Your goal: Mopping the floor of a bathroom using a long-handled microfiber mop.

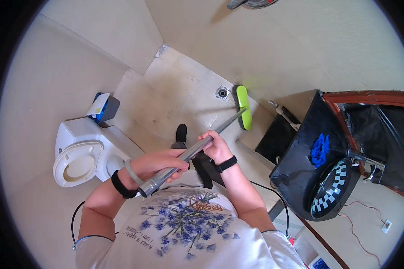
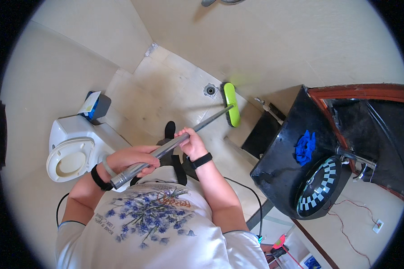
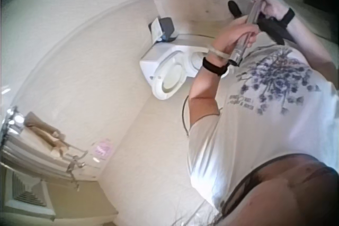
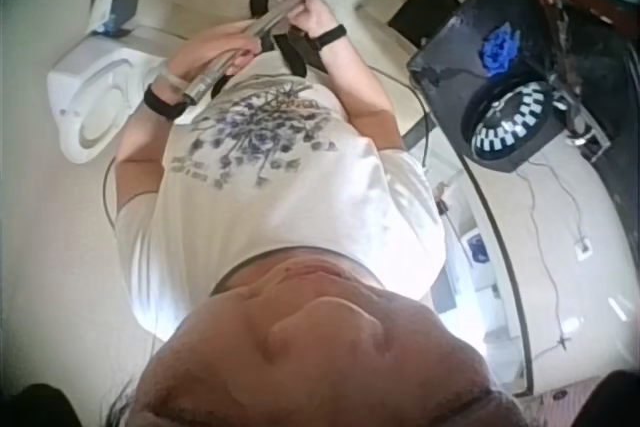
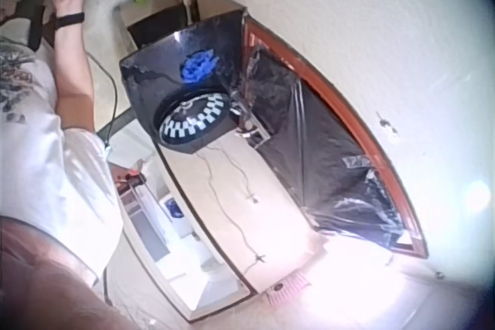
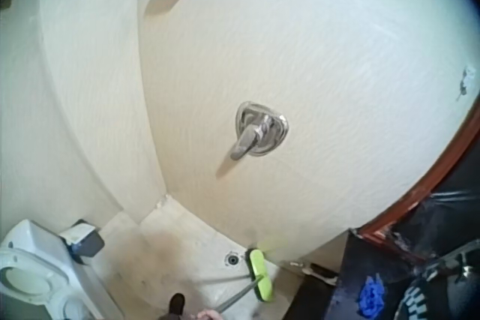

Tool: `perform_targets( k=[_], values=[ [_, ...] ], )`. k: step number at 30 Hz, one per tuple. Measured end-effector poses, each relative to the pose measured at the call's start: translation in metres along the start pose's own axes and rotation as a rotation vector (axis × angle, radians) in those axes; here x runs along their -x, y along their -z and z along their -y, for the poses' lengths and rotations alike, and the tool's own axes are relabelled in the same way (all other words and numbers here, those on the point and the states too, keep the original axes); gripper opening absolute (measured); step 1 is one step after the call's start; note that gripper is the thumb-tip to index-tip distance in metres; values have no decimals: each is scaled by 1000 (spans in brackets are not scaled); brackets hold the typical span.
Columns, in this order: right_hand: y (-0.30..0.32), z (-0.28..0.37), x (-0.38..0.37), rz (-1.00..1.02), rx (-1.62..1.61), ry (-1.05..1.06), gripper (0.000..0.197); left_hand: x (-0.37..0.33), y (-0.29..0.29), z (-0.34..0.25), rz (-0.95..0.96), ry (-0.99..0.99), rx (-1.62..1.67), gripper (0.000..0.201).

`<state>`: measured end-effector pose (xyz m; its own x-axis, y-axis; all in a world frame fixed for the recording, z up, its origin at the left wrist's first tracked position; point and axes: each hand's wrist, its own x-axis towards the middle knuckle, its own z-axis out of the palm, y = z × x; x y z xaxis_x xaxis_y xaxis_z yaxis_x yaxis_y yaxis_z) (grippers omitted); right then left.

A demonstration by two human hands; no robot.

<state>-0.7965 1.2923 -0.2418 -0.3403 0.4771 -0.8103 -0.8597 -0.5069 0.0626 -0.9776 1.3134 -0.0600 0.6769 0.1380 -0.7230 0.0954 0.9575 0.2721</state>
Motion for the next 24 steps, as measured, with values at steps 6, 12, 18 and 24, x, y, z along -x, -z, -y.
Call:
perform_targets(
  k=[6, 12, 18, 24],
  values=[
    [67, 37, -7, -62, -40, 135, 9, -75, 17, 22, 82, 12, -64, 28],
    [86, 66, 0, -132, -36, 245, 9, -77, -13, 45, -36, -430, -24, 43],
    [72, 35, -18, -127, -9, 74, 9, -35, -21, 46, -357, -645, -202, 36],
    [59, 7, -27, -70, 75, -59, 9, 9, -23, 63, -532, -853, -99, 14]
  ],
)
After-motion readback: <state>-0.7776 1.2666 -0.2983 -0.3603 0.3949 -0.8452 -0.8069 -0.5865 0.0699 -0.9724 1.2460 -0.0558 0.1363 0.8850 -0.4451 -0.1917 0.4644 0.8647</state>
